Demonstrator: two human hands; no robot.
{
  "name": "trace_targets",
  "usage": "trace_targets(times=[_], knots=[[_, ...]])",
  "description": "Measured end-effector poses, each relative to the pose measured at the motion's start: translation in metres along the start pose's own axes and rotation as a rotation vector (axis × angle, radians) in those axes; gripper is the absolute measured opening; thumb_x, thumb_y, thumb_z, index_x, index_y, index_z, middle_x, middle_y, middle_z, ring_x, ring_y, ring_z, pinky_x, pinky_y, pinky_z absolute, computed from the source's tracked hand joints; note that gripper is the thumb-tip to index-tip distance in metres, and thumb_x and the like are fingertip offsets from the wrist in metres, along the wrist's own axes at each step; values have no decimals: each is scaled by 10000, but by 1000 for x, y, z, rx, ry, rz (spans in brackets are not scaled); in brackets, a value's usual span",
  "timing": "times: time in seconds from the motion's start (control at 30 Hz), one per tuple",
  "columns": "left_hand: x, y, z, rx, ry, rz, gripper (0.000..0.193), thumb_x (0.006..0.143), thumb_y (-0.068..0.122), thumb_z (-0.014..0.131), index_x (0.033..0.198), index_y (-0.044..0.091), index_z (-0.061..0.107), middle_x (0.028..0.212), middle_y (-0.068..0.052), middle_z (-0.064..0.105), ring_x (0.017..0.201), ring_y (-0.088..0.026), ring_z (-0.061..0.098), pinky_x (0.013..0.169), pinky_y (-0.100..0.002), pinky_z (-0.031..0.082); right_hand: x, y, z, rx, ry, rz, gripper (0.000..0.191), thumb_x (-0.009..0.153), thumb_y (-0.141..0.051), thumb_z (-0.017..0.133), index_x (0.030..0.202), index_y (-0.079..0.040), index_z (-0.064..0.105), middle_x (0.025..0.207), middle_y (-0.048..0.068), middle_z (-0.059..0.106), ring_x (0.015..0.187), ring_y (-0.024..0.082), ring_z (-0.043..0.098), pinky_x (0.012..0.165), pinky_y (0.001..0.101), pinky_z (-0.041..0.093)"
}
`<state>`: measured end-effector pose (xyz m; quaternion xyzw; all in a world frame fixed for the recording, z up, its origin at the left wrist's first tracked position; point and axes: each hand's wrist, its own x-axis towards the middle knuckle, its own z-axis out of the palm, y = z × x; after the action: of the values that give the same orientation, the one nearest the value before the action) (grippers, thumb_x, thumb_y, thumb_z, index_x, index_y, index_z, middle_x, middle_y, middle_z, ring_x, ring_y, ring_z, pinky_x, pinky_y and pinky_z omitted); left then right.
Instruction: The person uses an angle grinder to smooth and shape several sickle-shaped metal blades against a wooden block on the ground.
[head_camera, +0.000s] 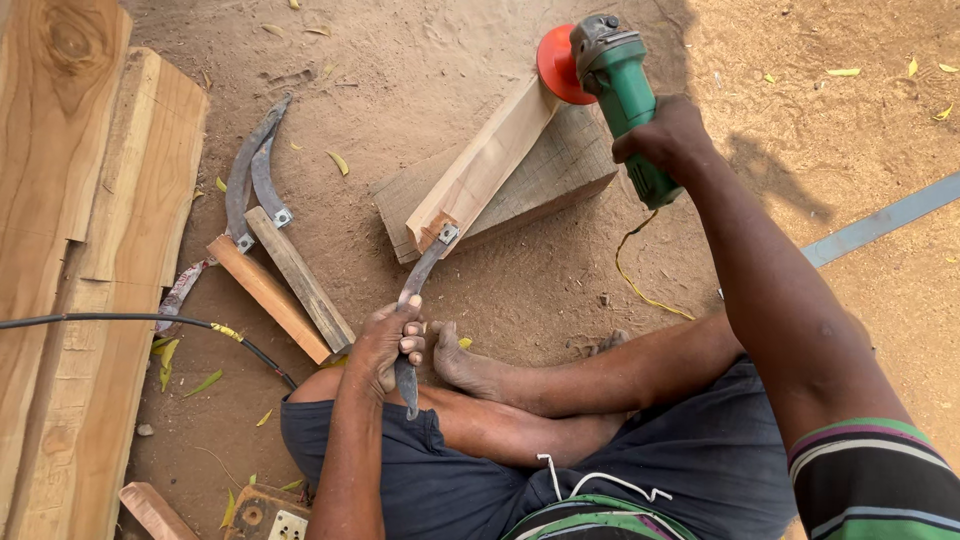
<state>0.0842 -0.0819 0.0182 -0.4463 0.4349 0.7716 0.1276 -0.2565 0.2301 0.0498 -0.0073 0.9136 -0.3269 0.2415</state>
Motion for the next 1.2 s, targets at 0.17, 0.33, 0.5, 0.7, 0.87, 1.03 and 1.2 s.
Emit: trace_targets(times=[0.17,0.33,0.5,0.7,0.87,1.03,1.2], knots=[[9,21,-15,37,-37,41,268,955,262,713,959,37,567,611,42,499,445,-47,463,366,-230,409,-13,27,1,595,-131,152,470,660,-6,769,1066,157,597,895,227,722,708,322,757,633,447,653],[39,33,-39,683,228,512,182,953,234,700,1066,101,651,634,0,607,506,-103,582,432,-277,472,-51,68,5,735,-77,161,448,713,13,755,1081,173,557,844,211,685,683,339,732,587,474,641],[81,5,-45,1228,457,864,114,1009,163,663,1085,78,652,723,-92,673,590,-203,622,485,-382,480,-78,80,-11,664,-29,105,454,702,5,763,1088,140,566,845,204,679,664,328,728,573,463,636],[108,4,-30,1342,376,764,125,1002,173,560,1064,85,624,766,-98,662,582,-201,609,501,-391,530,-82,57,-19,123,39,94,529,634,-127,837,1079,103,665,859,225,732,693,316,740,631,426,611],[111,13,-10,1361,385,570,272,919,453,693,971,186,692,690,-61,661,591,-201,590,552,-375,465,-89,24,4,-224,8,-52,599,582,-239,849,1102,25,713,883,195,754,756,307,746,727,419,594],[107,14,-8,1358,382,618,407,906,572,699,876,166,709,651,-37,642,602,-195,619,583,-362,475,-119,-5,42,-266,-99,-155,628,568,-230,833,1138,1,705,915,199,757,811,320,748,779,424,596],[108,15,-6,1336,427,611,467,873,629,691,858,164,719,671,-65,681,641,-226,656,601,-388,486,-146,-20,56,-331,-91,-173,639,554,-235,839,1131,-1,693,913,215,754,820,331,751,796,436,596]])
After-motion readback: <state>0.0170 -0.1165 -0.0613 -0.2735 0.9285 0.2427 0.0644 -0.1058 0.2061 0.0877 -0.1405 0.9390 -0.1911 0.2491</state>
